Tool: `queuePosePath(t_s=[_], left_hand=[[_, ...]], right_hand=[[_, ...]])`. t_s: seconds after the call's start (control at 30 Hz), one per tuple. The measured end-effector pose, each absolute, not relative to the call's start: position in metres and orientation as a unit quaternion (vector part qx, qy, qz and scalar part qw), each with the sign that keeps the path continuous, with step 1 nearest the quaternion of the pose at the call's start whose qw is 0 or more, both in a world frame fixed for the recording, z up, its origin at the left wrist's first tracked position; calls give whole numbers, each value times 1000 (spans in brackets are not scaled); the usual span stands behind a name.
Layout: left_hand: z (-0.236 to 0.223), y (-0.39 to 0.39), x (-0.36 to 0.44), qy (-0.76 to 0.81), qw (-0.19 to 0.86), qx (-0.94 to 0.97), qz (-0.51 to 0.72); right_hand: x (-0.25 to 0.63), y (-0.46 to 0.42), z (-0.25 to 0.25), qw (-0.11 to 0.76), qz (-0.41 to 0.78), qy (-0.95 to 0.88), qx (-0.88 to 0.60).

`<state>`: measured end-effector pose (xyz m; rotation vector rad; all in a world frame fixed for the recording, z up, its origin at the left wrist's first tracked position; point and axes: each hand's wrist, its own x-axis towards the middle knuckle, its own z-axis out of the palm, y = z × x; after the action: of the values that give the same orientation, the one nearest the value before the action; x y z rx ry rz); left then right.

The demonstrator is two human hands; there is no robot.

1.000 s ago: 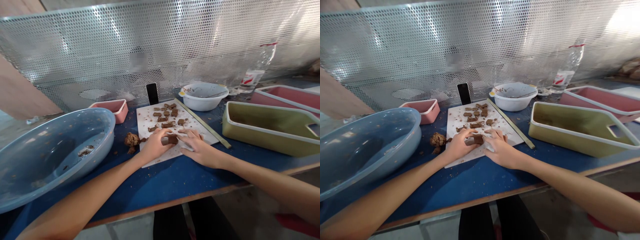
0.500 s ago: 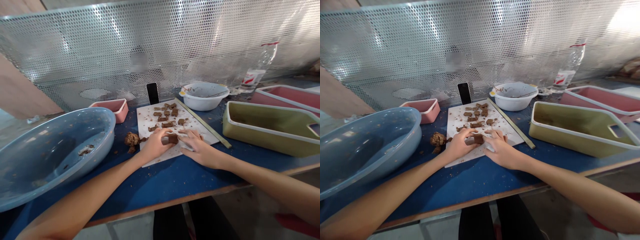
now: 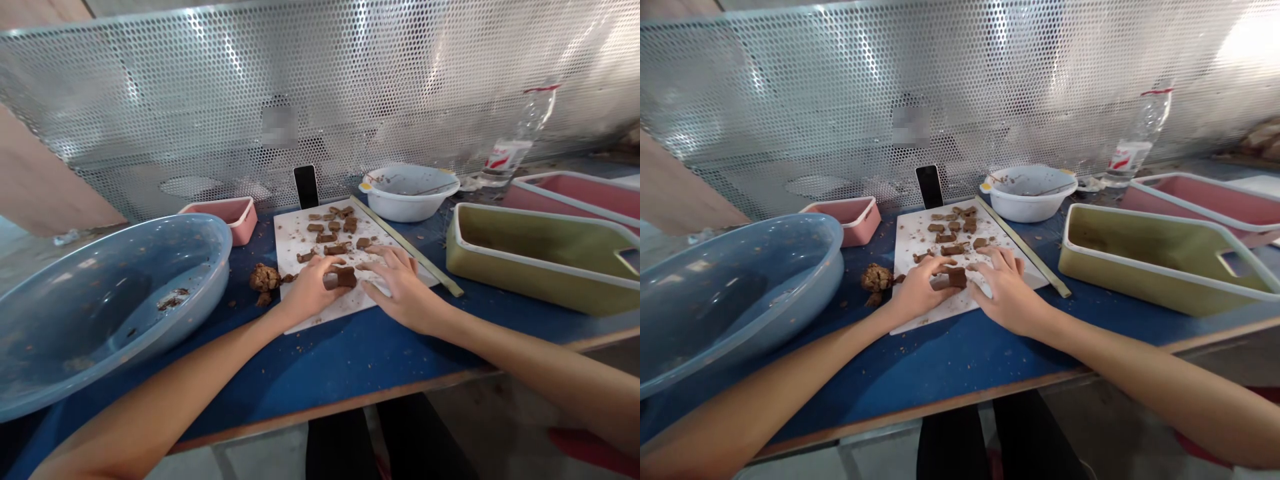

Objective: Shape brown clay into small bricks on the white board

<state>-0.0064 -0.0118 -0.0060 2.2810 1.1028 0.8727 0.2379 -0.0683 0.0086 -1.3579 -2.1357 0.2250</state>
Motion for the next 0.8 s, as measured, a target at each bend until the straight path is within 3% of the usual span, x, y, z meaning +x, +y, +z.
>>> queuePosePath(t_s=[0.2,0.8], left_hand=[[-9,-10,-7,386,202,838,329],[-10,-10,-9,381,203,843,320]], right_hand=[[251,-51,19,320,109,-844,-416],[260,-36,12,331,93,-829,-441]])
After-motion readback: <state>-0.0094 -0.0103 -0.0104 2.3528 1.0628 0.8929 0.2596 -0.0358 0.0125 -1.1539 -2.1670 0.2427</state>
